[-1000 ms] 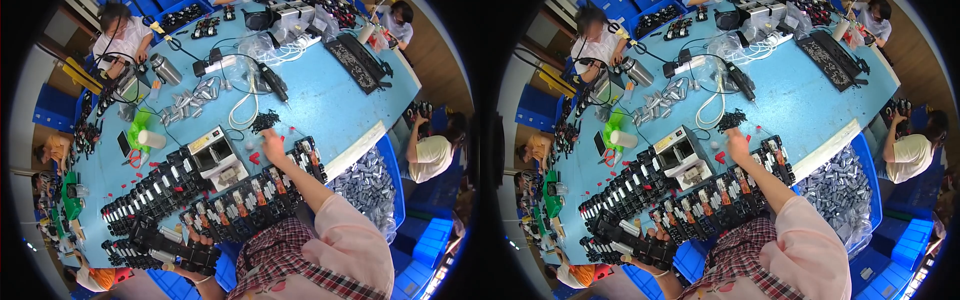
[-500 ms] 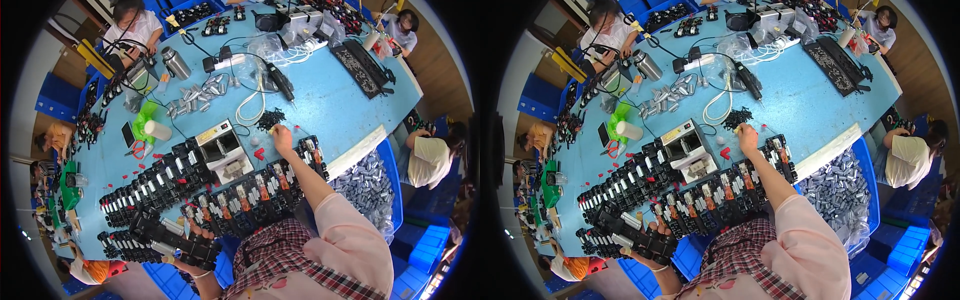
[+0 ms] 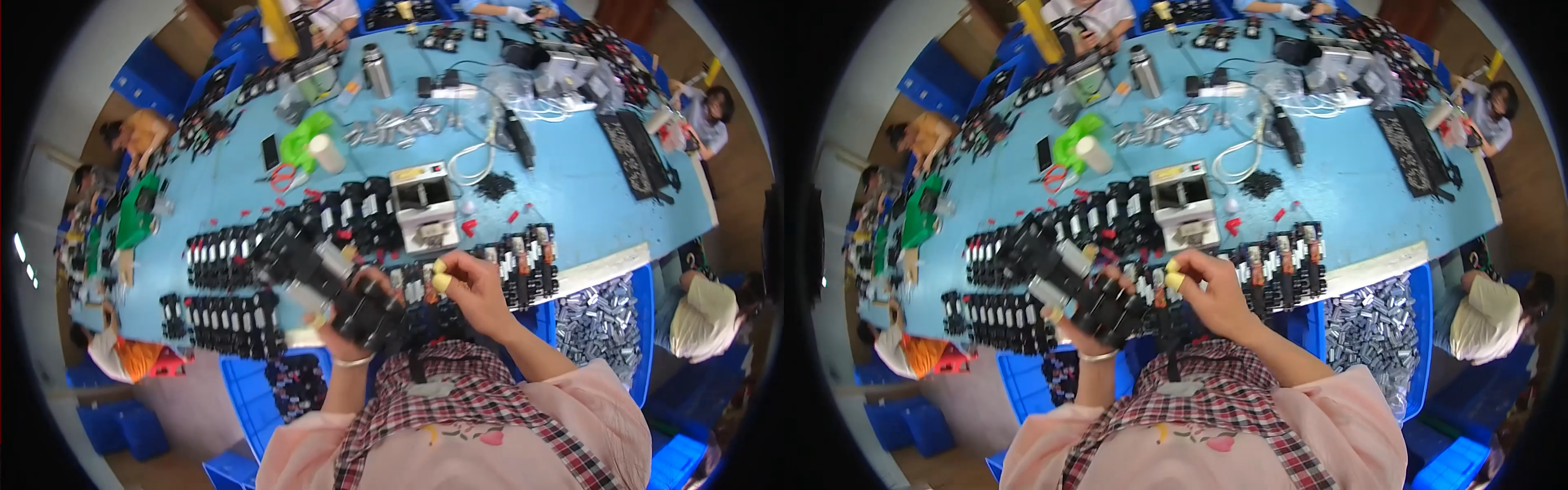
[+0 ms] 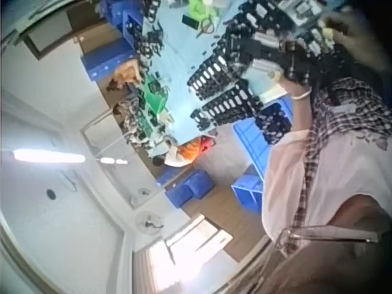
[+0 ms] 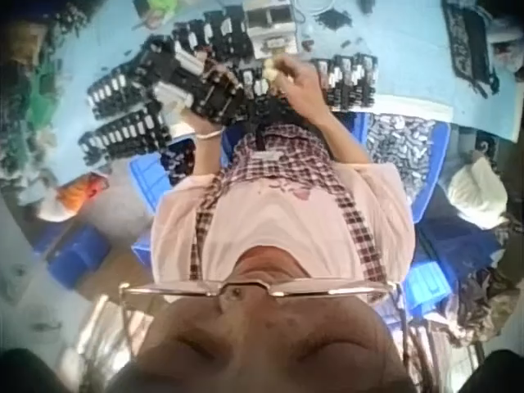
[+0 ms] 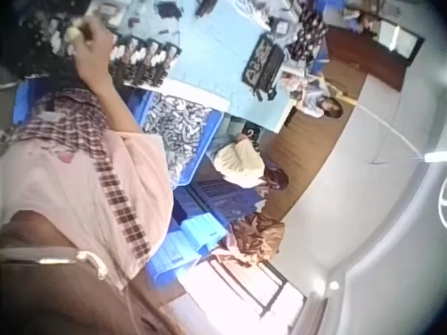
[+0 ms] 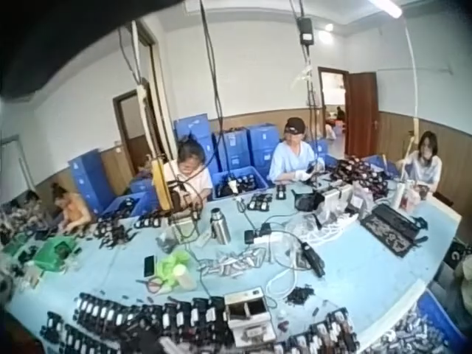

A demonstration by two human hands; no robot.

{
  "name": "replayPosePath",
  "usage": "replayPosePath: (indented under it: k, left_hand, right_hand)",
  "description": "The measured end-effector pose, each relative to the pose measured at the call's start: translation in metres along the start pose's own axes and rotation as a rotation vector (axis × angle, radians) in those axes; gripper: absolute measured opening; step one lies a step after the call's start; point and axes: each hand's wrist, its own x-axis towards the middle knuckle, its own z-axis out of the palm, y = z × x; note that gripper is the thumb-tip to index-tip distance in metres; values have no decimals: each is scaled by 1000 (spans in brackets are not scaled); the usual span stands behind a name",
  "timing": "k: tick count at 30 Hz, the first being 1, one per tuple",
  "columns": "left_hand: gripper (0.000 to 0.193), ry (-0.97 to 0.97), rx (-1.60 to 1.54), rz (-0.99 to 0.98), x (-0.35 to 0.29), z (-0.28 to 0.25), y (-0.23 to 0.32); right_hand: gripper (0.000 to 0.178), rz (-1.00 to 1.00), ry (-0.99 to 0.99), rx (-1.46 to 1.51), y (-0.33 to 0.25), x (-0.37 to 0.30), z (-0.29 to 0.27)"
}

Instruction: Assembling and inspecting black plastic mechanical components, likely printer or copier toner cartridges, on a factory production line.

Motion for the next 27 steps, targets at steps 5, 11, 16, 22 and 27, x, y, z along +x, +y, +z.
replayPosePath:
  k: [5,11,16,22,27]
  left_hand:
    - [82,-48,61,181,-10,11,1]
    - [103,-31,218,279,-26,19,9]
    - [103,25,209,304,-33,19,7]
    - [103,12,191,296,-32,20,4]
    - [94,-103,-41,247,-28,10,-4]
  right_hand:
    - [14,-462,-15,-431,-45,-13,53]
    - [16,-611,28,-573,-39,-17,76]
    - [16,-628,34,-614,-43,-20,80]
    - [16,-611,58,-589,-43,-20,79]
    - [16,-494,43,-497,-36,-21,75]
